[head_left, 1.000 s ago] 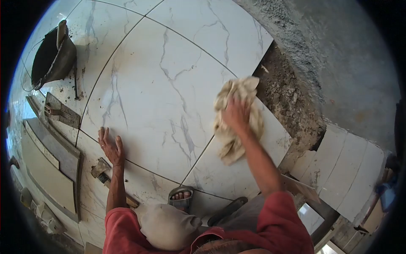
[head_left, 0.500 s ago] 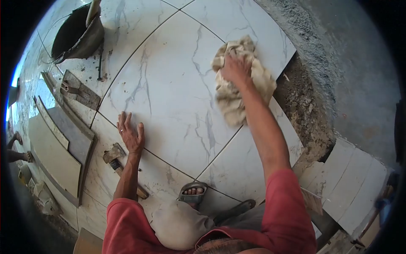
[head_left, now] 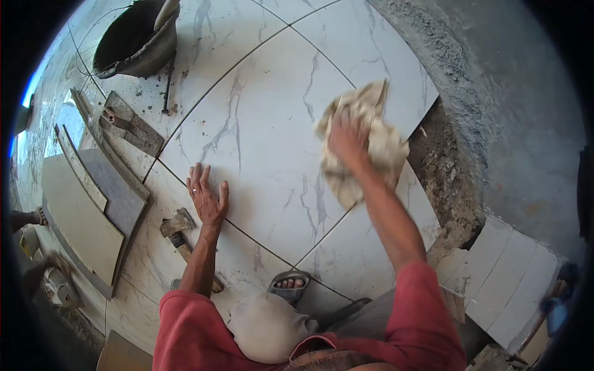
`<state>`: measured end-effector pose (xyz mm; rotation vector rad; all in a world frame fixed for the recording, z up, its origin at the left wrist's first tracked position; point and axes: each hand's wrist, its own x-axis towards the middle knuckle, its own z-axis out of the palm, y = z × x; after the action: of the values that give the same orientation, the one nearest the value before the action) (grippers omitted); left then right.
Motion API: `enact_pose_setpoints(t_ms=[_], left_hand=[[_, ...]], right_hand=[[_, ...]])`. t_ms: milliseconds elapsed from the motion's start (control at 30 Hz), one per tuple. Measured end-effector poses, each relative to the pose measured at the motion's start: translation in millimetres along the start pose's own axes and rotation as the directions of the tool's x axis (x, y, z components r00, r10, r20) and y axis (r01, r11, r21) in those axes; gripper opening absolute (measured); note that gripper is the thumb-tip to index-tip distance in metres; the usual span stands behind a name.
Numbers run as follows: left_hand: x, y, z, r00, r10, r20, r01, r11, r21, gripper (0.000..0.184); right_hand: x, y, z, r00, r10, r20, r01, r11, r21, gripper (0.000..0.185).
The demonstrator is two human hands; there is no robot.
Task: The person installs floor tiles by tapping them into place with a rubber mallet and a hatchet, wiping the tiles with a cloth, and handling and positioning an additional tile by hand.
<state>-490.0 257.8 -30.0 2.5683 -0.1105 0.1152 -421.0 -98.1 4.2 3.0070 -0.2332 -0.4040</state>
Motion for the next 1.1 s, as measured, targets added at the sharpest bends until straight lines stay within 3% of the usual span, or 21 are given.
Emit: enact_pose_setpoints(t_ms=[133, 200, 233, 300, 367, 433, 467, 500, 600, 667, 700, 733, 767, 800, 833, 867, 933, 967, 1100], left_hand=[[1, -1, -3, 1.0, 0.015, -0.008, -0.015, 1.0, -0.003, 0.055], [1, 0, -4, 1.0, 0.013, 0.009, -0.013, 1.0, -0.018, 0.056], [0, 0, -5, 1.0, 0.011, 0.003, -0.01, 0.999, -0.033, 0.057], [2, 1, -5, 1.0, -0.005, -0.004, 0.005, 1.0, -0.029, 0.058], [2, 0, -8, 1.0, -0.017, 0.001, 0.017, 1.0, -0.026, 0.059], [3, 3, -7, 1.0, -0.003, 0.018, 0.003, 1.0, -0.005, 0.058], [1, 3, -5, 1.0, -0.002, 0.017, 0.002, 1.0, -0.009, 0.058], [-1, 0, -3, 1.0, -0.003, 0.011, 0.003, 1.0, -0.021, 0.058], [0, -6, -6, 1.0, 0.016, 0.017, -0.016, 1.0, -0.009, 0.056], [-1, 1, -2, 1.0, 0.023, 0.021, -0.023, 1.0, 0.003, 0.055], [-1, 1, -1, 0.999, 0.035, 0.008, -0.035, 0.999, -0.019, 0.055], [-1, -3, -5, 0.999, 0.038, -0.014, -0.039, 0.999, -0.029, 0.055], [-1, -4, -9, 0.999, 0.017, -0.027, -0.017, 1.0, 0.009, 0.055], [0, 2, -9, 1.0, 0.014, -0.024, -0.014, 1.0, -0.003, 0.055], [0, 6, -9, 0.999, 0.013, -0.029, -0.014, 1.0, -0.021, 0.055], [-1, 5, -8, 0.998, 0.002, -0.058, -0.002, 1.0, 0.004, 0.055], [-1, -1, -1, 0.998, 0.026, -0.058, -0.024, 0.999, 0.043, 0.056], [-1, -1, 0, 0.996, 0.017, -0.092, -0.011, 0.998, 0.069, 0.056], [-2, 4, 1, 0.992, 0.038, -0.119, -0.033, 0.998, 0.048, 0.048]], right_hand=[[-48, -10, -2, 0.996, -0.08, -0.051, 0.079, 0.997, -0.021, 0.046], [5, 6, -22, 0.984, 0.082, 0.16, -0.101, 0.988, 0.115, 0.045], [35, 14, -46, 0.934, 0.084, 0.346, -0.122, 0.989, 0.087, 0.044], [54, 8, -46, 0.966, 0.16, 0.201, -0.177, 0.982, 0.067, 0.046], [30, -11, -23, 0.969, 0.076, 0.237, -0.091, 0.994, 0.055, 0.051], [-19, -53, 34, 0.977, -0.208, 0.042, 0.203, 0.973, 0.106, 0.058], [-41, -99, -3, 0.972, -0.22, 0.089, 0.208, 0.97, 0.126, 0.063], [-51, -129, -15, 0.921, -0.388, 0.021, 0.388, 0.922, 0.008, 0.063], [19, -169, -36, 0.924, -0.375, -0.077, 0.383, 0.904, 0.188, 0.052], [78, -158, -20, 0.915, -0.286, -0.285, 0.3, 0.954, 0.005, 0.044], [106, -132, -27, 0.982, -0.184, -0.04, 0.186, 0.981, 0.059, 0.039], [127, -96, -2, 0.989, -0.037, -0.145, 0.059, 0.987, 0.15, 0.038], [111, -54, -39, 0.987, -0.023, 0.162, -0.013, 0.977, 0.214, 0.041], [93, -15, -37, 0.967, 0.056, 0.25, -0.134, 0.942, 0.308, 0.05], [51, 11, -56, 0.975, 0.052, 0.218, -0.101, 0.97, 0.22, 0.059], [27, 43, -35, 0.971, 0.08, 0.225, -0.142, 0.95, 0.279, 0.064], [-50, 90, 23, 0.984, 0.134, 0.114, -0.152, 0.974, 0.168, 0.071], [-92, 100, 37, 0.968, 0.122, 0.217, -0.151, 0.981, 0.122, 0.074], [-244, 91, 31, 0.928, 0.124, 0.352, -0.163, 0.983, 0.082, 0.078]])
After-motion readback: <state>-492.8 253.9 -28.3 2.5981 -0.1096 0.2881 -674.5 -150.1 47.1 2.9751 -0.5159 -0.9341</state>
